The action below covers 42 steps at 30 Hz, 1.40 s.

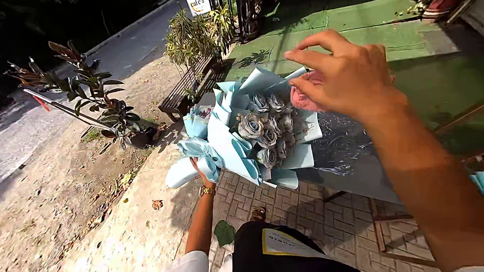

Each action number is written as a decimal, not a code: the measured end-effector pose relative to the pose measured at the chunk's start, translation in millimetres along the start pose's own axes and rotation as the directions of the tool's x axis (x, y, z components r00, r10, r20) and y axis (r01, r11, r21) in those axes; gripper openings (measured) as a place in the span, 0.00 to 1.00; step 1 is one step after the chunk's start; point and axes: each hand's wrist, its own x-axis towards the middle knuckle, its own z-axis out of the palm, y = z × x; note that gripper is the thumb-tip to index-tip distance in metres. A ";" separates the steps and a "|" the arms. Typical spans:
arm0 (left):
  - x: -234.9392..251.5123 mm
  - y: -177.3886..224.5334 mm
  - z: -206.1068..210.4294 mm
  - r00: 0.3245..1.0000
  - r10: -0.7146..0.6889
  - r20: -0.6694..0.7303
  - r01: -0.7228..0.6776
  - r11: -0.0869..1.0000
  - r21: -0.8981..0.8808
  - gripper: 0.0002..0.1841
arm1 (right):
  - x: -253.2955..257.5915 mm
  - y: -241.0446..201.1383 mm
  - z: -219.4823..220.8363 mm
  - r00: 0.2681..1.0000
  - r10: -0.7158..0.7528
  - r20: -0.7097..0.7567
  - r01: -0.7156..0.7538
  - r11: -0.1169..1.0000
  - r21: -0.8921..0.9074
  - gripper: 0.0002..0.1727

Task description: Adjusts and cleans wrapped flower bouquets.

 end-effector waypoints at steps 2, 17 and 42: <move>-13.5 9.0 7.9 0.999 -0.021 -0.042 0.022 0.999 0.038 0.30 | 11.0 -15.2 19.7 0.989 -0.125 0.080 0.130 0.989 -0.068 0.25; -80.2 7.2 62.2 0.949 -0.179 0.258 0.029 0.868 0.495 0.28 | 31.8 12.9 92.0 0.912 0.051 0.407 -0.086 0.994 0.069 0.26; 25.8 29.1 116.5 0.407 -0.456 0.792 -0.224 0.790 0.570 0.28 | -284.4 42.7 100.0 0.175 0.984 -0.031 -0.329 0.088 0.940 0.24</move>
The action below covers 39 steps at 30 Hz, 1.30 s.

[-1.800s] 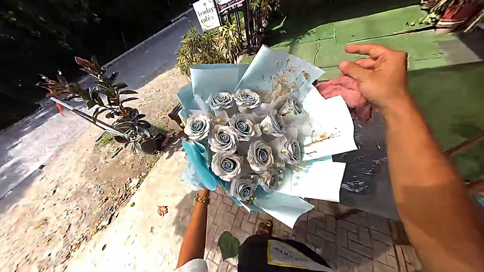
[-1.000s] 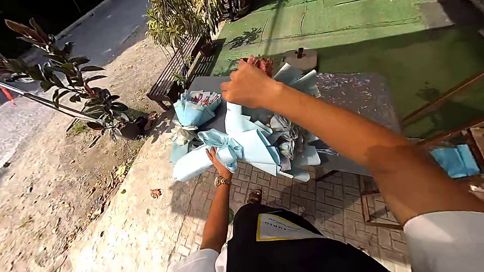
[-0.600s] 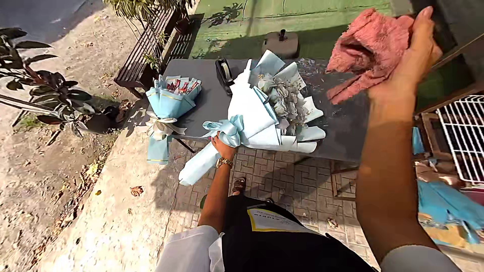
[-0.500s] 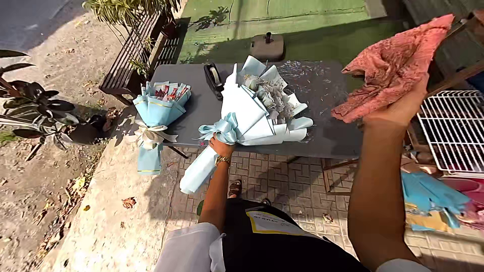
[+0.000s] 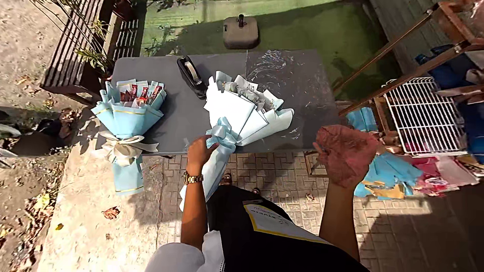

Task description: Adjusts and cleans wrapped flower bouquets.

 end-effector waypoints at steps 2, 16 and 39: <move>20.9 5.9 9.5 0.967 0.175 -0.183 -0.190 0.979 -0.072 0.44 | 5.1 10.0 9.6 0.995 0.078 0.065 -0.084 0.993 0.087 0.41; 5.2 -36.6 92.9 0.961 0.194 -0.198 -0.191 0.981 0.037 0.14 | -8.1 78.1 176.9 0.898 -0.115 0.424 0.365 0.731 -0.577 0.27; 2.6 -45.9 112.0 0.962 0.054 -0.269 -0.074 0.995 -0.063 0.11 | 65.2 114.3 243.2 0.348 -0.419 0.839 0.936 0.210 -0.284 0.19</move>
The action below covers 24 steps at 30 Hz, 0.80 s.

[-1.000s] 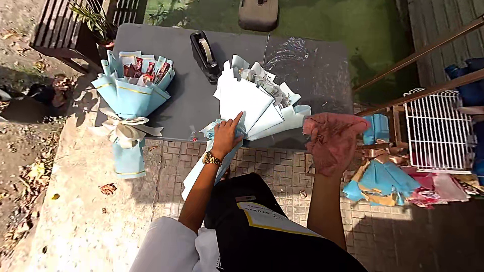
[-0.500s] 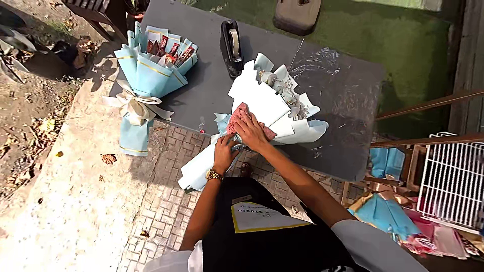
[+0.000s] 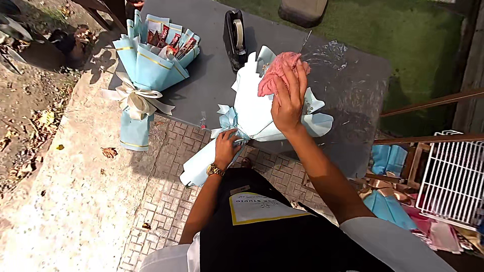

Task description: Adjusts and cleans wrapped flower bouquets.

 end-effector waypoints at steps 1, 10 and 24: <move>0.4 0.3 -0.2 1.000 -0.004 -0.005 0.004 1.000 0.007 0.11 | -14.2 -24.4 0.4 0.998 -0.051 0.044 0.050 0.998 0.025 0.17; 0.7 0.6 0.8 1.000 -0.018 0.001 0.018 0.998 0.052 0.14 | -127.6 18.0 59.8 0.872 -0.374 0.316 0.359 0.927 0.107 0.16; -1.2 16.3 -1.7 0.998 -0.063 -0.004 0.062 0.971 0.231 0.25 | -94.1 -0.7 -31.6 0.960 -0.131 -0.246 0.162 0.981 0.109 0.12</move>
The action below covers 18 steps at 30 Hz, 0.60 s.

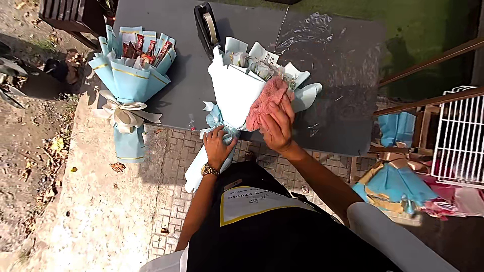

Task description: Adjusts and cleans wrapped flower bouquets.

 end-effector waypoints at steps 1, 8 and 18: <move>1.0 4.1 0.0 1.000 0.001 -0.014 -0.001 1.000 0.026 0.25 | -20.8 -14.3 10.4 0.997 -0.051 0.062 0.046 0.995 0.087 0.12; 6.1 12.4 1.6 0.995 -0.086 0.043 0.078 0.986 0.149 0.31 | -110.7 49.5 65.9 0.866 -0.314 0.390 0.271 0.949 0.161 0.15; 17.9 9.6 -2.5 0.980 -0.177 0.086 0.162 0.974 0.161 0.31 | -45.1 166.2 1.6 0.973 0.213 0.083 -0.204 0.973 -0.105 0.15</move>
